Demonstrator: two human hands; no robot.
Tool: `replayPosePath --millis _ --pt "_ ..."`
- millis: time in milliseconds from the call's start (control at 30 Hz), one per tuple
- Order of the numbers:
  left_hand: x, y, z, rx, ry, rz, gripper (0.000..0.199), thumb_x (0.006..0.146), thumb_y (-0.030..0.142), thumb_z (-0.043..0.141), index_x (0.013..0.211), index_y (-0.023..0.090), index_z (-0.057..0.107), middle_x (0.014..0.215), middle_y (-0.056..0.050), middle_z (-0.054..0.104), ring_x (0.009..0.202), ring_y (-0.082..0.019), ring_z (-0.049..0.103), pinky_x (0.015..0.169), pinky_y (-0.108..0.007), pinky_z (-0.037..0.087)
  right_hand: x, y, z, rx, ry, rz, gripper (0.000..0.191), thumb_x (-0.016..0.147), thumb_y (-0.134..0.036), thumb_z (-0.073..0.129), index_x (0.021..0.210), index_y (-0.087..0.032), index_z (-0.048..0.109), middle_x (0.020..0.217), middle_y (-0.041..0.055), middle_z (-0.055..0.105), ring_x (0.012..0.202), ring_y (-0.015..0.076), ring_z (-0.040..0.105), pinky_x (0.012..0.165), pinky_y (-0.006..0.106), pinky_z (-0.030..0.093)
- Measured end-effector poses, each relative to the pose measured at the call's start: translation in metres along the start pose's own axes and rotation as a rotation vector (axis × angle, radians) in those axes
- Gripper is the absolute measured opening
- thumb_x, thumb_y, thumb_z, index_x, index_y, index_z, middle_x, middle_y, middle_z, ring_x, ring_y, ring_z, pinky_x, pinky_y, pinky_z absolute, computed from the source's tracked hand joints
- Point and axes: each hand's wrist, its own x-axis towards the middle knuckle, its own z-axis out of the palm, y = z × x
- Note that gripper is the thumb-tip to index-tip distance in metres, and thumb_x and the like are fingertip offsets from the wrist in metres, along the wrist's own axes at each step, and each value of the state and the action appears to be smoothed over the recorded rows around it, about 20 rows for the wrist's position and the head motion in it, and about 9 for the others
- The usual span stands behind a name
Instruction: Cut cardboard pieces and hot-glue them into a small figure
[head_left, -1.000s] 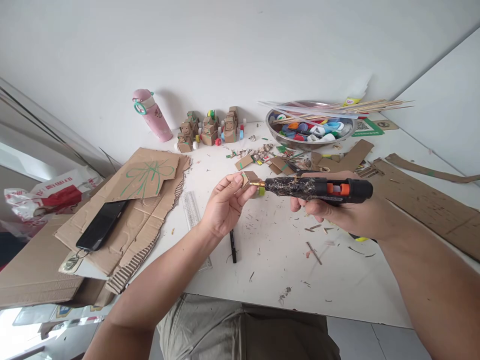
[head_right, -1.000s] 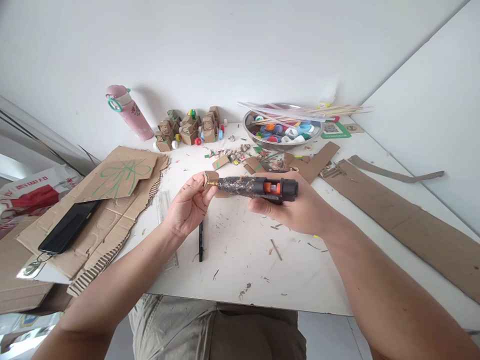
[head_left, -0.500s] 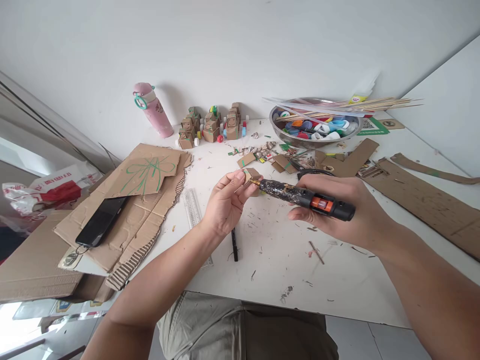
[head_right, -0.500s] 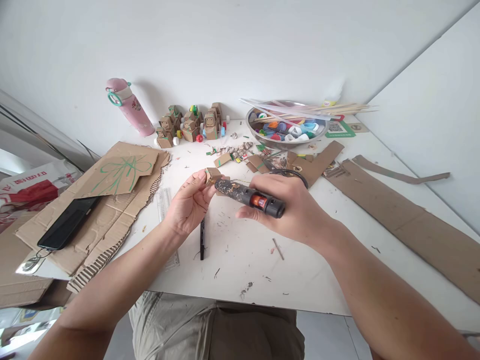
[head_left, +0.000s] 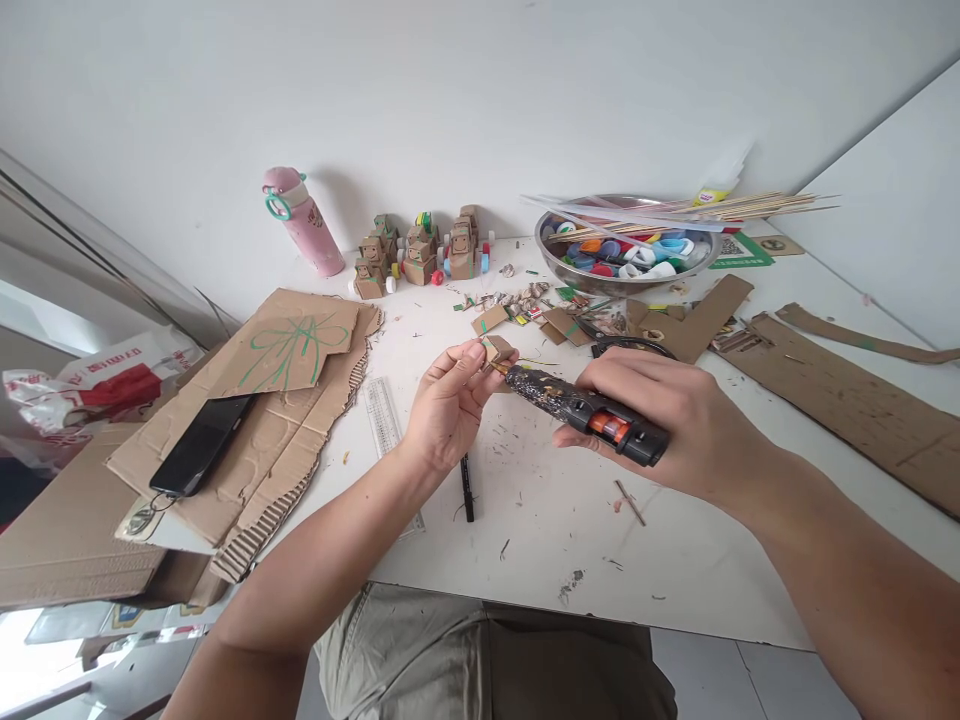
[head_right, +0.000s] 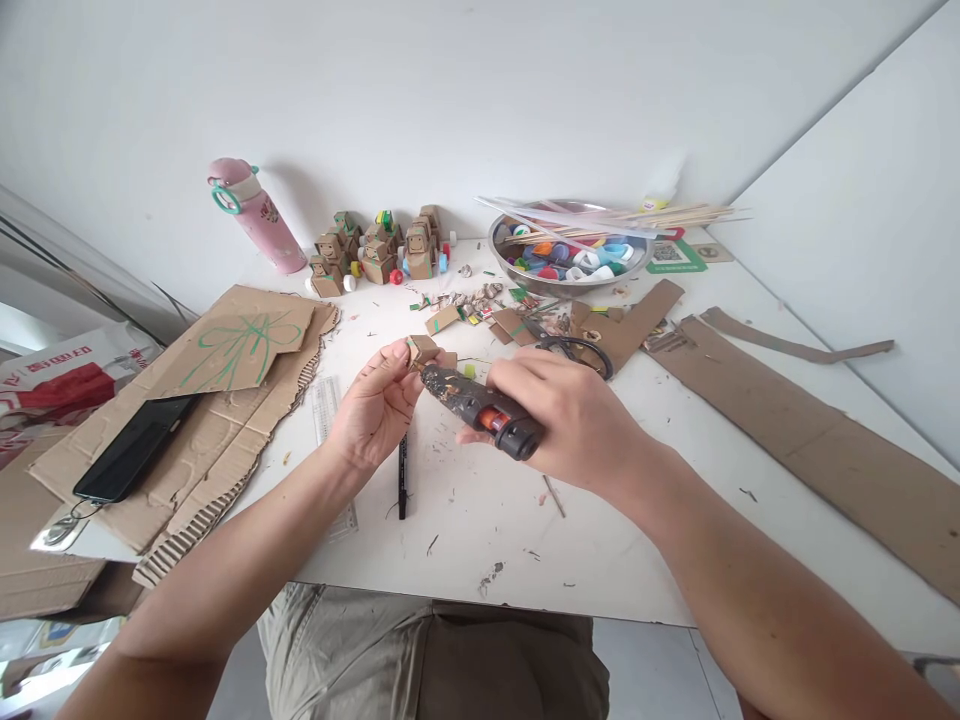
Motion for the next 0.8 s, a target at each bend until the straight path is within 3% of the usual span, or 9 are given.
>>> replayPosePath --millis 200,400,800 --pt "-0.0009 -0.0008 0.0024 -0.026 0.023 0.008 0.021 0.082 0.009 0.082 0.073 0.018 0.065 0.073 0.002 0.074 0.102 -0.023 0.084 0.092 -0.026 0.065 -0.0024 -0.0008 -0.0023 -0.067 0.034 -0.033 0.032 0.106 -0.048 0.060 0.084 -0.028 0.048 0.066 -0.0011 0.055 0.059 0.0191 0.054 0.053 0.029 0.045" --pt "0.0006 -0.0005 0.0005 -0.010 0.016 -0.006 0.020 0.081 0.012 0.084 0.076 0.019 0.066 0.078 0.000 0.078 0.106 -0.025 0.083 0.092 -0.027 0.066 -0.0016 -0.0028 0.0009 -0.071 0.038 -0.057 0.032 0.107 -0.045 0.058 0.084 -0.028 0.044 0.063 -0.0025 0.054 0.055 0.0181 0.051 0.051 0.029 0.043" --pt "-0.0013 -0.0008 0.0028 -0.031 0.024 0.002 0.019 0.082 0.011 0.082 0.075 0.019 0.066 0.079 -0.001 0.079 0.110 -0.025 0.082 0.097 -0.029 0.066 -0.0020 -0.0022 -0.0034 -0.046 0.007 0.037 0.039 0.106 -0.055 0.056 0.080 -0.028 0.047 0.065 0.0004 0.056 0.059 0.0191 0.052 0.054 0.031 0.045"
